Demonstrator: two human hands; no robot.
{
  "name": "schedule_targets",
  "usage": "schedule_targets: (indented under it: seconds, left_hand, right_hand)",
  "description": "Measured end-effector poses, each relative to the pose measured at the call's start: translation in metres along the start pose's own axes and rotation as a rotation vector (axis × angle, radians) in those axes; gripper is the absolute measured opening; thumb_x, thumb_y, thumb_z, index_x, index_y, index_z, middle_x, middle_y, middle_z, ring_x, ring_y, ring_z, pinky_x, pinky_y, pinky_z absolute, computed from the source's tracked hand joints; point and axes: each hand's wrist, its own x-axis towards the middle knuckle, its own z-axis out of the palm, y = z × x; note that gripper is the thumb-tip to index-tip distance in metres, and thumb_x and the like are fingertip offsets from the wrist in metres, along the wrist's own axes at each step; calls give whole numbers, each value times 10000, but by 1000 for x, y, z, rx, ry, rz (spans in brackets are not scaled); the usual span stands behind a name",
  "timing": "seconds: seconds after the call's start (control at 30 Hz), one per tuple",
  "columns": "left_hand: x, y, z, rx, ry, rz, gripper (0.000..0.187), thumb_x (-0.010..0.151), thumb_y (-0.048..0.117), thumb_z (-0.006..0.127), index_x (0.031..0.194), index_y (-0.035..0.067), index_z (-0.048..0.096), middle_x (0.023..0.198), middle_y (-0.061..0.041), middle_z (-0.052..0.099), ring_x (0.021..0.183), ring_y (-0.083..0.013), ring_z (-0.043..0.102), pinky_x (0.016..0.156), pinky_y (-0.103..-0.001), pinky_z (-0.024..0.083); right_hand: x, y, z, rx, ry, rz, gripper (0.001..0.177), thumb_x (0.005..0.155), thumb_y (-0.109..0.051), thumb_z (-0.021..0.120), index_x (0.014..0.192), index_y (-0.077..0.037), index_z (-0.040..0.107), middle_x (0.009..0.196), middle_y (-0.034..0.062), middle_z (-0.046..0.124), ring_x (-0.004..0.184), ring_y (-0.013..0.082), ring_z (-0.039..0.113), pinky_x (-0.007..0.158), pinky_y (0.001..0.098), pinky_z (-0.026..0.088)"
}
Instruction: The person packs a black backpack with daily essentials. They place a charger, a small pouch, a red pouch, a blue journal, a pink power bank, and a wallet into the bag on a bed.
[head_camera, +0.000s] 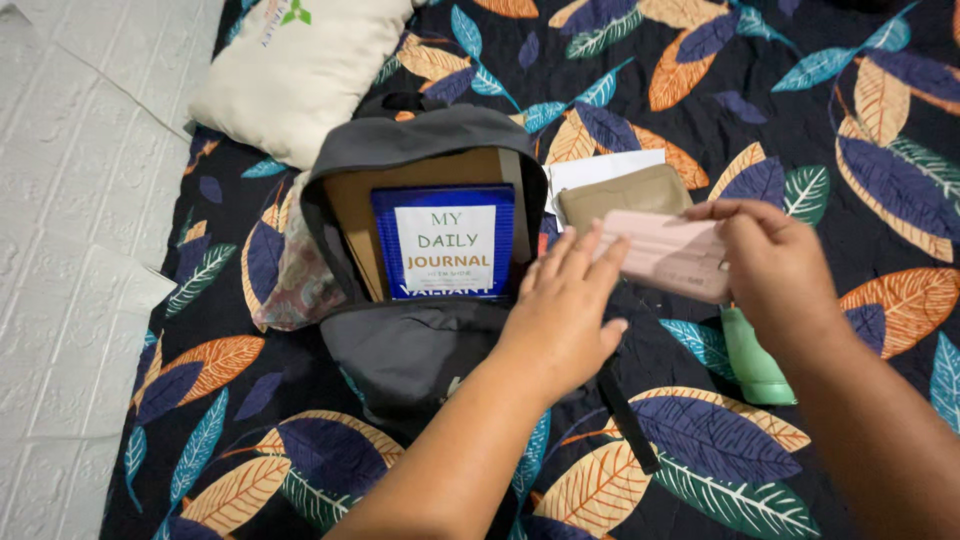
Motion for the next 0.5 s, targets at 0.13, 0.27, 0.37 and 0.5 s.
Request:
schedule_targets:
  seconds: [0.13, 0.27, 0.37, 0.5]
  left_hand:
    - [10, -9, -11, -223, 317, -101, 712, 1031, 343, 639, 1545, -27, 315, 1604, -307, 329, 1502, -473, 325, 1218, -505, 307]
    - [27, -9, -42, -1149, 234, -510, 600, 1007, 420, 496, 1478, 54, 437, 1372, -186, 636, 1207, -381, 619, 945, -498, 519]
    - [23, -8, -73, -1672, 168, -435, 548, 1001, 410, 466, 1414, 50, 464, 1223, -129, 604, 1025, -302, 662, 812, -480, 609]
    - [12, -12, -101, -1663, 276, -399, 436, 981, 219, 562, 1369, 42, 472, 1237, -149, 622, 1077, -290, 683, 846, -495, 648]
  right_hand:
    - [-16, -44, 5, 116, -41, -116, 336, 972, -100, 428, 1139, 7, 698, 1001, 80, 699, 769, 134, 643, 647, 289, 547]
    - [-24, -74, 22, 267, -135, -133, 367, 954, -87, 426, 1203, 26, 671, 1061, 113, 695, 841, 151, 687, 735, 298, 585]
    - [-31, -83, 37, 285, -184, -111, 388, 953, -94, 446, 1252, 10, 670, 1047, 100, 696, 837, 156, 671, 739, 308, 581]
    - [-36, -86, 57, 310, -214, -52, 381, 983, -160, 512, 1324, -29, 620, 1102, 61, 680, 931, 152, 666, 779, 326, 580]
